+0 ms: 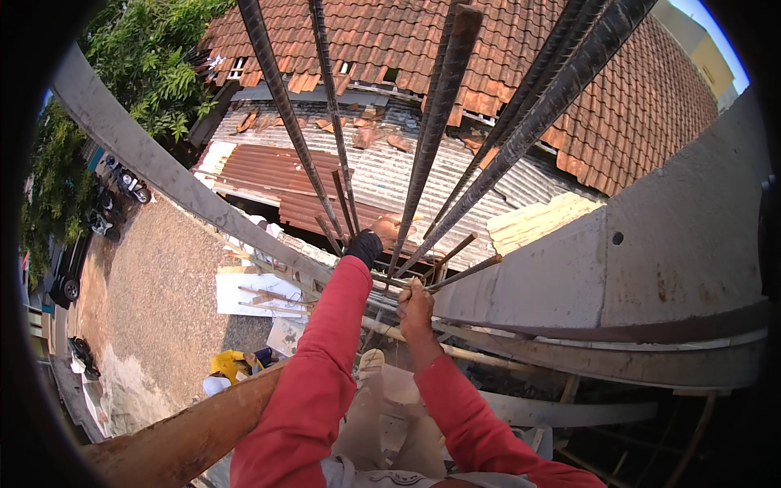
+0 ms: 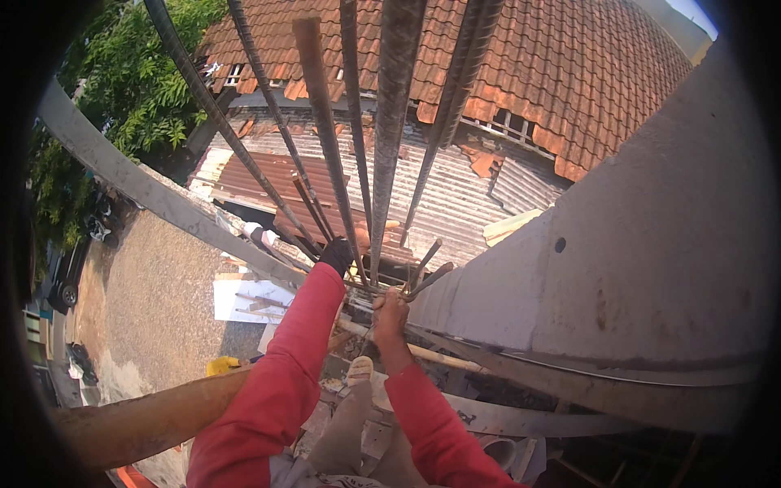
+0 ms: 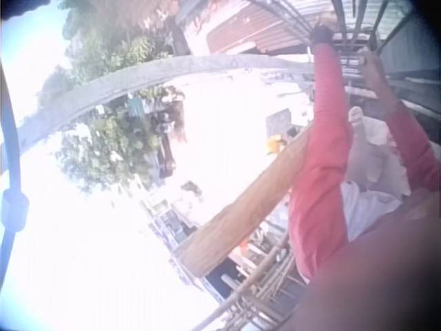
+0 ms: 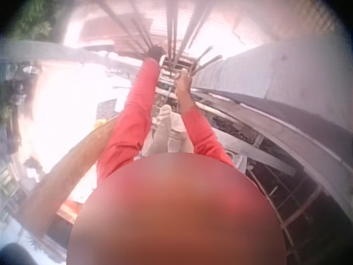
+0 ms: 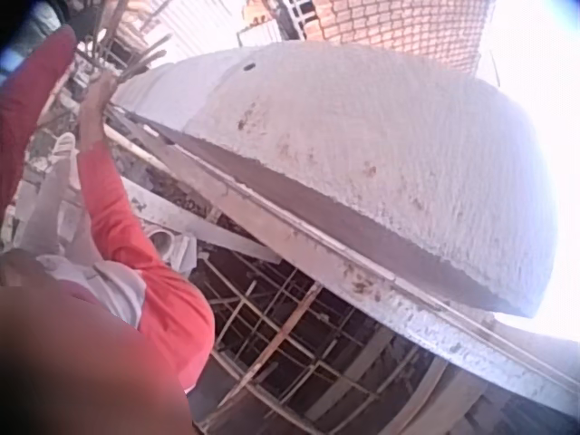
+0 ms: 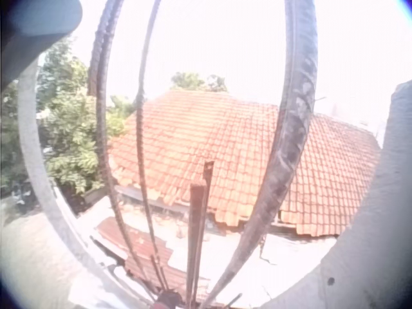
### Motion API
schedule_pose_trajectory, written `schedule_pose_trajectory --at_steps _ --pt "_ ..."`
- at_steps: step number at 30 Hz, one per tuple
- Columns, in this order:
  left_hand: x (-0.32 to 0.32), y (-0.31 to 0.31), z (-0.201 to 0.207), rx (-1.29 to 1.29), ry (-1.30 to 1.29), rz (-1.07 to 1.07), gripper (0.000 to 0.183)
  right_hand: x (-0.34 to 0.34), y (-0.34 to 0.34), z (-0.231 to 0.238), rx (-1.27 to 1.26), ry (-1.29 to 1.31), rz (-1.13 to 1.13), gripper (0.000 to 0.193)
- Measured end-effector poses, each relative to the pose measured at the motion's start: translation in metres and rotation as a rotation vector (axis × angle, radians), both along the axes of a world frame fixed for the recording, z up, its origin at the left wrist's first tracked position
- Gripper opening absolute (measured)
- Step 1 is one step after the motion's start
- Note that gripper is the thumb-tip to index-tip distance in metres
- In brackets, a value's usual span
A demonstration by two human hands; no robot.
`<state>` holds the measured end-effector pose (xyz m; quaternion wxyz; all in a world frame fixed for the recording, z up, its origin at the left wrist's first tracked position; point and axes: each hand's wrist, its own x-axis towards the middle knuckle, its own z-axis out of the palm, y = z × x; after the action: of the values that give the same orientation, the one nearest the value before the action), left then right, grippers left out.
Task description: The person is assembling a rebar cage on a construction site. They use a wooden stick to position and align the vertical and horizontal steel bars, securing the structure.
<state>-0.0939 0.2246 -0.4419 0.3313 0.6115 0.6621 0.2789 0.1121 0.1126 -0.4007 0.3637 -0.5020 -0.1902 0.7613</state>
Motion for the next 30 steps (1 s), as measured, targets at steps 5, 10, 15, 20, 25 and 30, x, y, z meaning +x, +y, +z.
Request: schedule_pose_trajectory --at_steps 5,10,15,20,25,30 --pt "-0.002 0.016 -0.003 -0.066 0.017 -0.1 0.027 -0.004 -0.002 0.003 0.006 -0.052 -0.03 0.034" --pt "-0.003 0.017 -0.005 -0.084 0.003 -0.151 0.027 -0.004 0.001 0.008 -0.021 -0.047 -0.047 0.035" --pt "-0.004 0.019 -0.007 -0.095 -0.007 -0.175 0.027 -0.003 0.004 0.011 -0.025 -0.053 -0.026 0.037" --pt "-0.005 0.017 -0.008 -0.112 -0.009 -0.204 0.027 -0.004 0.0 0.009 -0.007 -0.07 -0.037 0.038" --pt "-0.004 0.02 -0.01 -0.112 -0.008 -0.225 0.027 -0.004 -0.004 0.003 0.014 -0.087 -0.046 0.037" --pt "-0.001 0.025 -0.015 -0.115 0.023 -0.224 0.028 -0.006 -0.001 -0.009 0.036 -0.082 -0.014 0.038"
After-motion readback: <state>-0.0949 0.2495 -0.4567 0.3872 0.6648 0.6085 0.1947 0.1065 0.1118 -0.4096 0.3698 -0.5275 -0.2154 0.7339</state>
